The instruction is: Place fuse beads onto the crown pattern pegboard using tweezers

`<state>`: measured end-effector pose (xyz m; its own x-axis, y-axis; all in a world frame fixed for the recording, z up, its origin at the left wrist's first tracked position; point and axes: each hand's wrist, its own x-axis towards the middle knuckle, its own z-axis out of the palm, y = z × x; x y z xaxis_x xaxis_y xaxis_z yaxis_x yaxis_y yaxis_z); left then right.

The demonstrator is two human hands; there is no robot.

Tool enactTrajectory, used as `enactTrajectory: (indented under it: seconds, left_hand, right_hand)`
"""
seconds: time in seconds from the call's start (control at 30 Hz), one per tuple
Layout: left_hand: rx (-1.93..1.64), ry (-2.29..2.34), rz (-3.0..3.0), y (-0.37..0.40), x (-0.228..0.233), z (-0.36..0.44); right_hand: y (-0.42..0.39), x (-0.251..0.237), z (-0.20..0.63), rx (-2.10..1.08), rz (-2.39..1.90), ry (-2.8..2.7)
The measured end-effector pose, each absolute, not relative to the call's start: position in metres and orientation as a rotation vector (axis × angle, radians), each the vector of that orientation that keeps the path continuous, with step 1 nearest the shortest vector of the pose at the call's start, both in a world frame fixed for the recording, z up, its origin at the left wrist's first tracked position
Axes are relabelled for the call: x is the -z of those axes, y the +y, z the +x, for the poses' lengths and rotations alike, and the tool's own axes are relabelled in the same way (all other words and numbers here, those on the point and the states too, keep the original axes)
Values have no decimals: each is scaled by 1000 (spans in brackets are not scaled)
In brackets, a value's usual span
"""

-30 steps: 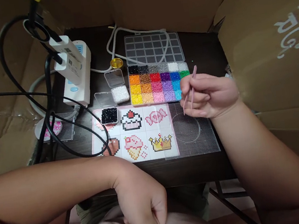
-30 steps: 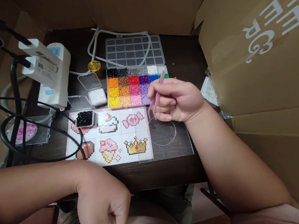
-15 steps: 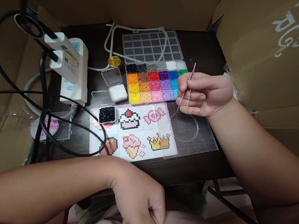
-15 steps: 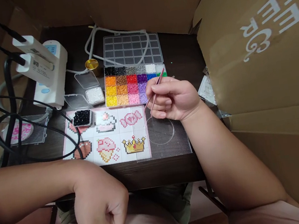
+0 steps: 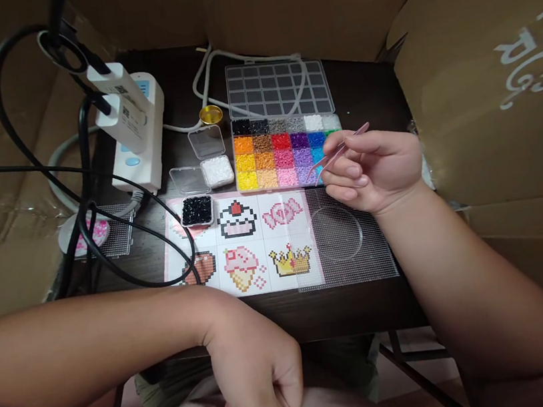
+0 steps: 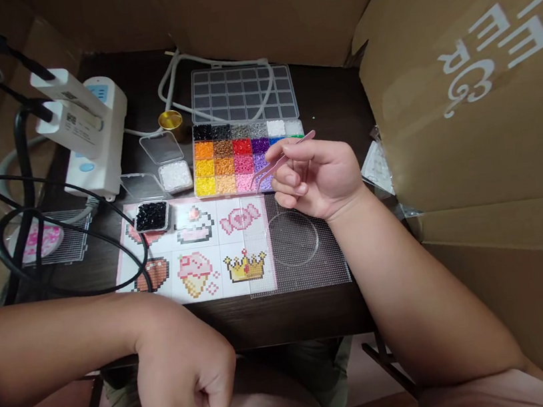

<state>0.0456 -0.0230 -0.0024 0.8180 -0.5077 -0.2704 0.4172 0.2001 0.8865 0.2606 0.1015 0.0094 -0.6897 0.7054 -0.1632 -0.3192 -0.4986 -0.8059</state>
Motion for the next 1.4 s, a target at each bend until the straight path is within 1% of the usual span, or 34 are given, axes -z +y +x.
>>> enactTrajectory:
  seconds: [0.2, 0.37, 0.57, 0.77, 0.93, 1.1, 1.23, 1.3, 1.4]
  left_hand:
    - [637, -96, 1221, -24, 5, 45]
    - [651, -74, 1219, -25, 5, 47]
    - [638, -76, 1233, -25, 5, 47]
    - [604, -69, 1211, -27, 7, 44]
    - [624, -160, 1195, -29, 23, 49]
    - [588, -256, 1286, -29, 46, 59]
    - [366, -319, 1366, -33, 63, 60]
    - [308, -361, 1352, -34, 65, 59]
    - [406, -339, 1334, -34, 57, 59]
  right_hand:
    - [104, -8, 263, -2113, -729, -998]
    - [104, -8, 264, -2140, -671, -969]
    - [102, -10, 260, -2056, -699, -981]
    - [101, -10, 259, -2051, -638, -979]
    - [100, -12, 256, -2017, -706, -941]
    - [100, -9, 254, -2023, -637, -897]
    - [101, -5, 254, -2020, -639, -874]
    - [102, -5, 254, -2018, -645, -867]
    - [102, -6, 255, -2021, -607, -881]
